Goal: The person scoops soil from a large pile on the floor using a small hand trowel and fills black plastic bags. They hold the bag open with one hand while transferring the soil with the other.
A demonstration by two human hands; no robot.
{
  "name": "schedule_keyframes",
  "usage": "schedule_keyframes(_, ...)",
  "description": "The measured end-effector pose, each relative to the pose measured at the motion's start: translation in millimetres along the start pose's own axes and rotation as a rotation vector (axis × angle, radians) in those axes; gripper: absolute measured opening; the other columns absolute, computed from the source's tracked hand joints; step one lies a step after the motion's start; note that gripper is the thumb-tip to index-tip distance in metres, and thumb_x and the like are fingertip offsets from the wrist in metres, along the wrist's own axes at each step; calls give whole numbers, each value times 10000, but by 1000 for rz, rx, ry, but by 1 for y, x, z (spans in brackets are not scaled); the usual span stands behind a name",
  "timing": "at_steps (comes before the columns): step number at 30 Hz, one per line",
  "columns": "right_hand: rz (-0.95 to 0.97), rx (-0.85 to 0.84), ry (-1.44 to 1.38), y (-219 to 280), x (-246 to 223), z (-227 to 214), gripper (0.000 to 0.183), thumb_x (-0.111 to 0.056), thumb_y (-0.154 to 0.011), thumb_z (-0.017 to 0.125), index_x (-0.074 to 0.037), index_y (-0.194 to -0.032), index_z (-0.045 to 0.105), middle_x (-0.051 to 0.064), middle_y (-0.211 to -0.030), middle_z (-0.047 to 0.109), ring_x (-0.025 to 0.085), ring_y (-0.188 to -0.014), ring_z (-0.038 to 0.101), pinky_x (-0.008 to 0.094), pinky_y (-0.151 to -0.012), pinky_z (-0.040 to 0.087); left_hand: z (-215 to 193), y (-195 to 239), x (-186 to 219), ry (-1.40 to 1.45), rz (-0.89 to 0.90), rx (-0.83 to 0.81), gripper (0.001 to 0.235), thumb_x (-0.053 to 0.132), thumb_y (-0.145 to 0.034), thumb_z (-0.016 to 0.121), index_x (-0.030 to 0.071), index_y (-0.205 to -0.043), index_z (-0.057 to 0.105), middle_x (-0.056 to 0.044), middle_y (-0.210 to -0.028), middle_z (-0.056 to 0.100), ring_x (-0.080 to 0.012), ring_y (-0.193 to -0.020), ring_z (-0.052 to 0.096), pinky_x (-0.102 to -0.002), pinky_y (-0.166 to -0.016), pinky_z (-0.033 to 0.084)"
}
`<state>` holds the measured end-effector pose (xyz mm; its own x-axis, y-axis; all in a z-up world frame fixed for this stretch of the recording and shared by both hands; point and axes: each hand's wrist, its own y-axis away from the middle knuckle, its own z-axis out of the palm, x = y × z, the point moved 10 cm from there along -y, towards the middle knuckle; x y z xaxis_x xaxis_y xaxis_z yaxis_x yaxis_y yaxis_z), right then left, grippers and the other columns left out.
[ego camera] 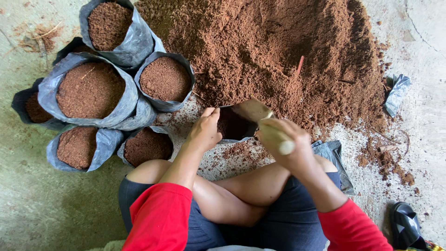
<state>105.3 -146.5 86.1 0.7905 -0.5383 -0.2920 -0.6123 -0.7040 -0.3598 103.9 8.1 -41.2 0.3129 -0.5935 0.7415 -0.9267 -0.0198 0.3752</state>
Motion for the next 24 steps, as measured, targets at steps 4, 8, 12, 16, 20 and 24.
schedule_keyframes(4, 200, 129, -139, 18, 62, -35, 249, -105, -787, 792, -23, -1007, 707, 147, -929, 710, 305, -868, 703, 396, -788, 567, -4, 4, 5, 0, -33, -17, 648, -160, -757, 562, -127, -1382, 396, -263, -1391, 443, -388, -1205, 553, -409, -966, 511)
schedule_keyframes(8, 605, 346, -374, 41, 148, -61, 171, 29, -930, 693, 70, -1083, 629, 240, -972, 675, 284, -772, 690, 319, -665, 597, 17, -13, -20, -69, -29, -38, 700, -133, -782, 572, -83, -1432, 317, -218, -1456, 356, -380, -1199, 536, -401, -979, 499)
schedule_keyframes(12, 928, 565, -596, 80, 240, -45, 140, -72, -904, 725, -28, -1023, 665, 148, -951, 703, 154, -746, 732, 170, -596, 632, 26, -19, -29, -100, -22, -48, 760, -130, -789, 555, -46, -1474, 237, -200, -1519, 256, -365, -1178, 537, -379, -994, 491)
schedule_keyframes(16, 859, 597, -568, 101, 307, -8, 148, 41, -933, 668, 25, -1076, 633, 188, -948, 657, 250, -718, 713, 293, -616, 651, 1, 1, -1, -1, -139, -50, 647, -137, -802, 562, -93, -1417, 364, -257, -1432, 410, -384, -1240, 521, -401, -973, 515)
schedule_keyframes(20, 899, 617, -632, 106, 331, 28, 188, 16, -899, 704, 58, -1059, 613, 244, -940, 646, 298, -749, 708, 363, -650, 653, 2, -1, -1, -10, -141, -47, 647, -131, -802, 572, -77, -1415, 373, -248, -1422, 424, -374, -1236, 525, -369, -929, 537)
schedule_keyframes(24, 1086, 688, -822, 118, 345, 68, 231, -60, -870, 708, 40, -1042, 588, 214, -918, 669, 249, -724, 729, 340, -658, 662, 3, -2, -1, -16, -137, -56, 638, -125, -807, 568, -77, -1413, 372, -249, -1417, 428, -369, -1234, 527, -367, -933, 535)
